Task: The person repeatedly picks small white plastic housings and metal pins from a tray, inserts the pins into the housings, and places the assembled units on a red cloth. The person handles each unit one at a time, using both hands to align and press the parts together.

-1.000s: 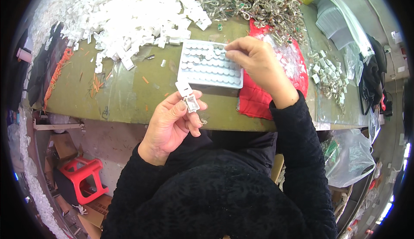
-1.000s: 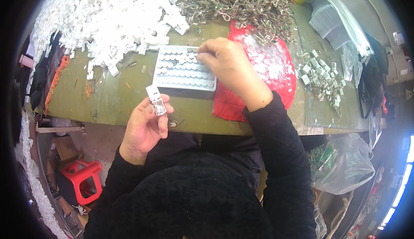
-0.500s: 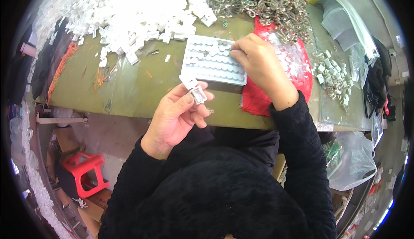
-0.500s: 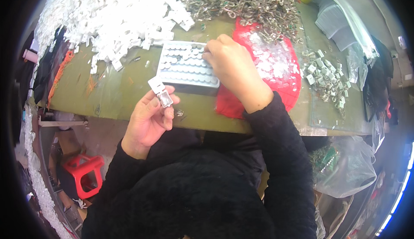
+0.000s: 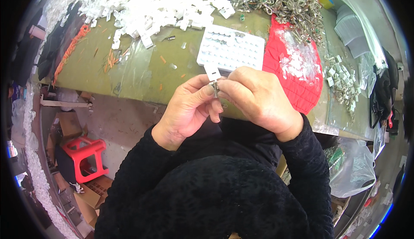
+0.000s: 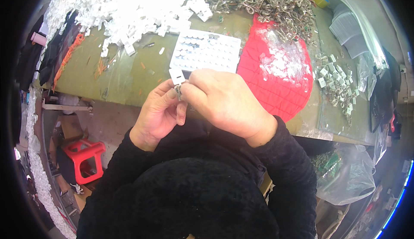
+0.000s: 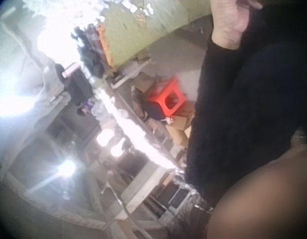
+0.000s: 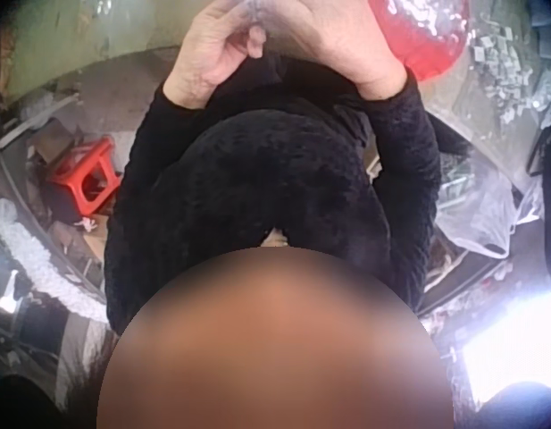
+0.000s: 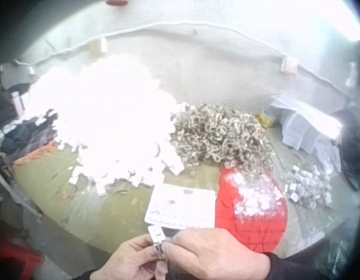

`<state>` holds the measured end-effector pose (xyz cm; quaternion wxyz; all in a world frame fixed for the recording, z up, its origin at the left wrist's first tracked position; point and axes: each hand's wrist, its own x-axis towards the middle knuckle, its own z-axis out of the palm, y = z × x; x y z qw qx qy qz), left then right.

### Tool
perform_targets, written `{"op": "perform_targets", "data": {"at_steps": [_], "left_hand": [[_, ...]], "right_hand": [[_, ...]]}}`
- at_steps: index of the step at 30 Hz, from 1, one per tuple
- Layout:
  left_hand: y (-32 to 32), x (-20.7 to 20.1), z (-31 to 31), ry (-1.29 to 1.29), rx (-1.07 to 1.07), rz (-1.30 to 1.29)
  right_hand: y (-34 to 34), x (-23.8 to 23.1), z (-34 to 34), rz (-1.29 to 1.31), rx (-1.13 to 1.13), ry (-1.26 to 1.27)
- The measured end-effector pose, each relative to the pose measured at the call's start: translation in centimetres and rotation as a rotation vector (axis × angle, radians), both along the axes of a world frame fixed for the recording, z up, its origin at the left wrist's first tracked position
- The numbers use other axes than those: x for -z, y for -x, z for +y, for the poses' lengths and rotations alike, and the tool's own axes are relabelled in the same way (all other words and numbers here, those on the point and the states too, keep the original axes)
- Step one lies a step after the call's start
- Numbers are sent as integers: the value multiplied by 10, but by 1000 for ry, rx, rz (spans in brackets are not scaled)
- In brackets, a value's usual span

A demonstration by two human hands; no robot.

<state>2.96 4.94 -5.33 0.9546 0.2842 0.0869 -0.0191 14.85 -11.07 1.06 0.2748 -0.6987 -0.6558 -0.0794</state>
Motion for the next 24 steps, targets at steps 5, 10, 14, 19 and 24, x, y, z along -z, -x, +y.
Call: {"op": "perform_targets", "data": {"at_steps": [5,10,14,19,24], "left_hand": [[4,1,-3,14,47,-24],[4,1,-5,36,58,-41],[8,0,-6,57,41,-18],[14,-1,-1,-106,67,-2],[16,-1,15,83,86,-36]], "right_hand": [[2,4,-2,340,27,-169],[6,7,-3,609,48,-72],[10,6,0,965,110,44],[2,-2,3,1404,72,262],[-9,-7,19,1236,97,306]]}}
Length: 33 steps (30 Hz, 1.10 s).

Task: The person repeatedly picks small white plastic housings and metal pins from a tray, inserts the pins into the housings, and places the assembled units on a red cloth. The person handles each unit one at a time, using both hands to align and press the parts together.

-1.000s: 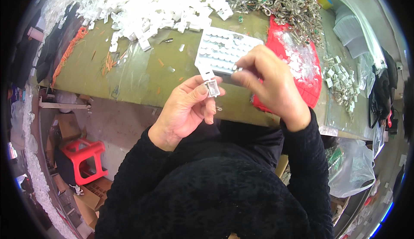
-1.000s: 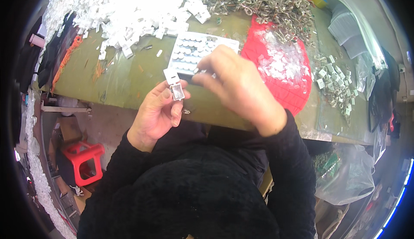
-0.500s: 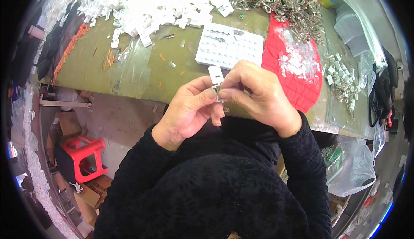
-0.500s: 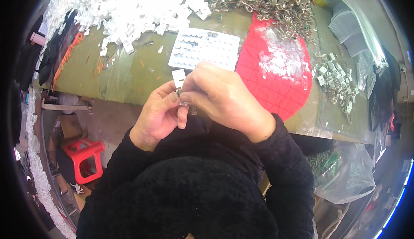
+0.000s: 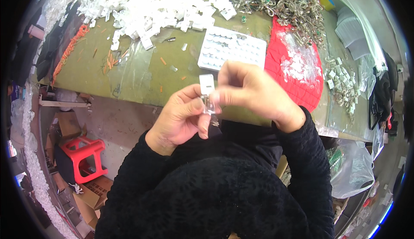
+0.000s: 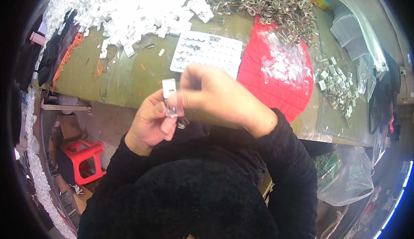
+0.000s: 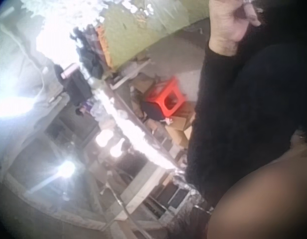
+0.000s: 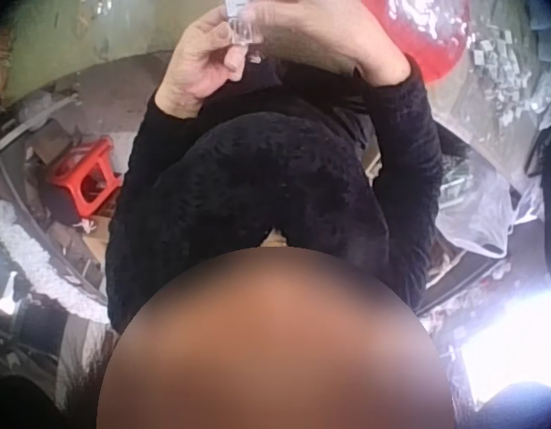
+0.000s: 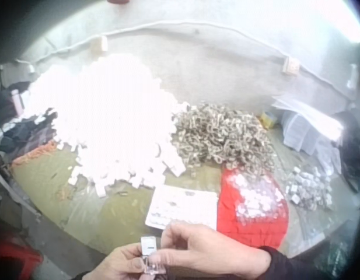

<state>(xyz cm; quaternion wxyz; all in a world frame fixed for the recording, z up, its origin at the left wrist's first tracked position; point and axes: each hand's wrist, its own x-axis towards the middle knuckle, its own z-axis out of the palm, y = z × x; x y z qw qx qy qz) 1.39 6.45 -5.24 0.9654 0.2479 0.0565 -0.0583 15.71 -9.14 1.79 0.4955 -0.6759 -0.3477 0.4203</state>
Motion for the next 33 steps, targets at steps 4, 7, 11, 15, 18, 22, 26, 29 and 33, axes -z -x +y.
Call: {"op": "perform_targets", "data": {"at_steps": [4,7,11,15,18,22,26,29,33], "left_hand": [[-2,1,13,-20,-99,35],[-1,1,19,14,-107,26],[0,2,20,25,-126,14],[-2,2,19,17,-125,25],[-3,2,18,26,-122,27],[-4,2,17,20,-125,47],[-5,1,15,33,-135,55],[-8,-1,14,6,-116,79],[-10,-1,8,30,-127,113]], "right_hand": [[-14,17,36,-996,243,-186],[-22,31,47,-1284,117,-95],[-23,39,45,-1324,121,-85],[-26,32,42,-1256,147,-79],[-30,28,42,-1227,157,-74],[-32,32,46,-1315,83,-28],[-30,30,43,-1273,89,-99],[-25,20,34,-1093,97,-142],[-5,13,18,-858,77,-317]]}}
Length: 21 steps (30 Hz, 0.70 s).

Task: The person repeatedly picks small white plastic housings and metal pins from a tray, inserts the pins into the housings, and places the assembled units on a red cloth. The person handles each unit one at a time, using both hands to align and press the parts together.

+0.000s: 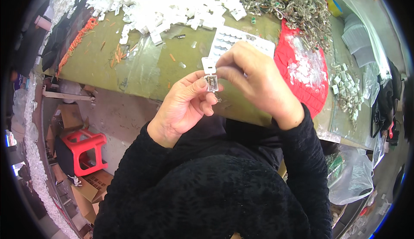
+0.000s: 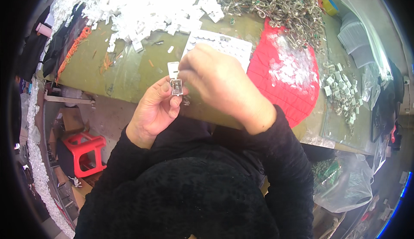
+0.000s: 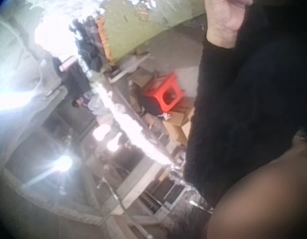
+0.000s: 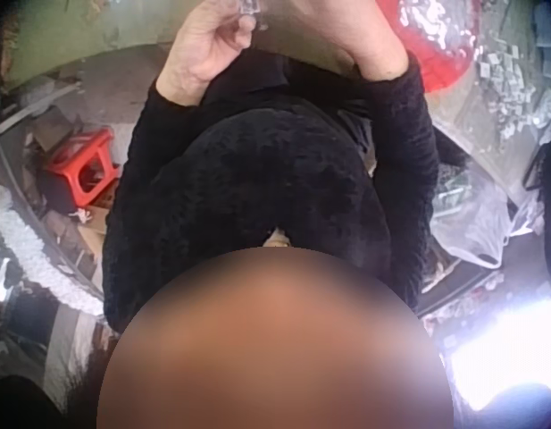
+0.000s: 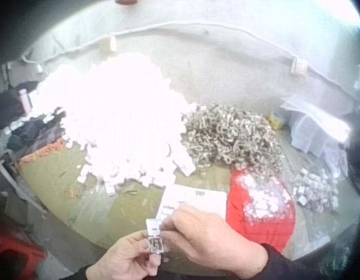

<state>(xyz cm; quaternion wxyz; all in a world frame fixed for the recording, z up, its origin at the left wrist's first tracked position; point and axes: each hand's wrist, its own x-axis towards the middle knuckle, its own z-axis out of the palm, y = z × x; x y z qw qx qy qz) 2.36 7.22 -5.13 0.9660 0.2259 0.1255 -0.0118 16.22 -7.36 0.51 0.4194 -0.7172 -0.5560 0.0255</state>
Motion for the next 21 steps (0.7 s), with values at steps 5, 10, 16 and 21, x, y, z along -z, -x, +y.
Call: {"op": "perform_targets", "data": {"at_steps": [5,10,16,21], "left_hand": [[1,3,-6,-11,26,-21],[5,2,-17,19,18,-27],[12,-7,-17,-189,102,-63],[9,-3,-18,-170,239,-97]], "right_hand": [[16,2,-7,103,-23,19],[23,0,-18,651,-49,101],[23,4,-28,1099,-148,41],[12,-6,-37,892,-175,289]]}}
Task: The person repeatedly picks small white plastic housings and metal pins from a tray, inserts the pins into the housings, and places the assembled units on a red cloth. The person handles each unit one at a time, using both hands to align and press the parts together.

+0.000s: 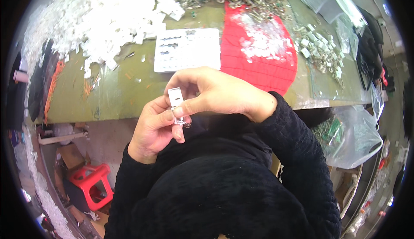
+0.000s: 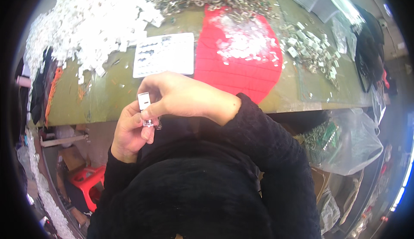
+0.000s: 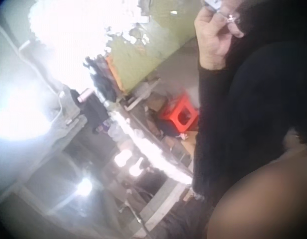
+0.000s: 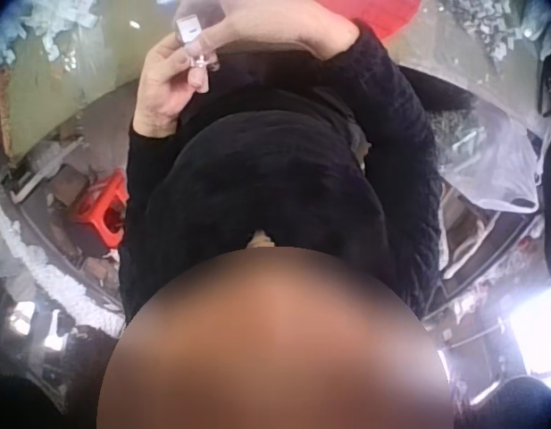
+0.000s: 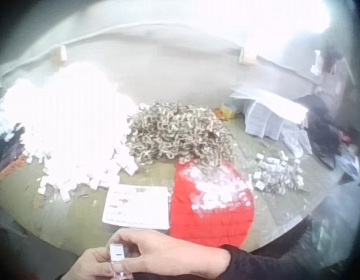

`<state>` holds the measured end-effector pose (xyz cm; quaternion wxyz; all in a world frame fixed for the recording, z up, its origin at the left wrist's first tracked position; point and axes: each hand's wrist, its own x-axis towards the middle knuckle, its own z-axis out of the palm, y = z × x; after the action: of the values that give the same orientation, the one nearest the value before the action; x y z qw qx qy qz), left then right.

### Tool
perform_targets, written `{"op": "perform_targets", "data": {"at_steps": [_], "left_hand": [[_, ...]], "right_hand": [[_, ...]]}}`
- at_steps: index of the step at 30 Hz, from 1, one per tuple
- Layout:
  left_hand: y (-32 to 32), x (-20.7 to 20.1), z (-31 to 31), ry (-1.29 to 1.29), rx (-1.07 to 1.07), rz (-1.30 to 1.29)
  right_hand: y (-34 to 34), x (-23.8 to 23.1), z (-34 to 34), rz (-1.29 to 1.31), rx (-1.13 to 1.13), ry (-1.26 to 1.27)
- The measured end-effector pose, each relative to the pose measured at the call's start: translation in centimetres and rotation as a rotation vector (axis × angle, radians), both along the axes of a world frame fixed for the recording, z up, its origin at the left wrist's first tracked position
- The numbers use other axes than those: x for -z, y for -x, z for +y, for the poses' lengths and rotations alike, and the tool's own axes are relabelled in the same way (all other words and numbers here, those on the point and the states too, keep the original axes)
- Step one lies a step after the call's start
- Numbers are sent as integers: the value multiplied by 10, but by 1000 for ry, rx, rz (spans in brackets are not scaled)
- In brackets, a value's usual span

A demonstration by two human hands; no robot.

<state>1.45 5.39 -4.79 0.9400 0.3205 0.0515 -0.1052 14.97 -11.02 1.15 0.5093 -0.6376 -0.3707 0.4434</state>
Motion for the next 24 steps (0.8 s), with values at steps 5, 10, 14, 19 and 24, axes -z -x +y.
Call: {"op": "perform_targets", "data": {"at_steps": [5,10,14,19,24], "left_hand": [[-3,-1,-5,67,65,39],[-5,-3,-12,-24,119,38],[-8,-8,-14,-50,135,31],[-15,-10,-26,-36,8,65],[-20,-5,-50,-70,-195,83]], "right_hand": [[4,-15,-19,-320,59,-178],[24,-6,-27,-710,231,-287],[37,3,-38,-1010,322,-382],[51,21,-40,-920,409,-529],[59,36,-44,-736,508,-422]]}}
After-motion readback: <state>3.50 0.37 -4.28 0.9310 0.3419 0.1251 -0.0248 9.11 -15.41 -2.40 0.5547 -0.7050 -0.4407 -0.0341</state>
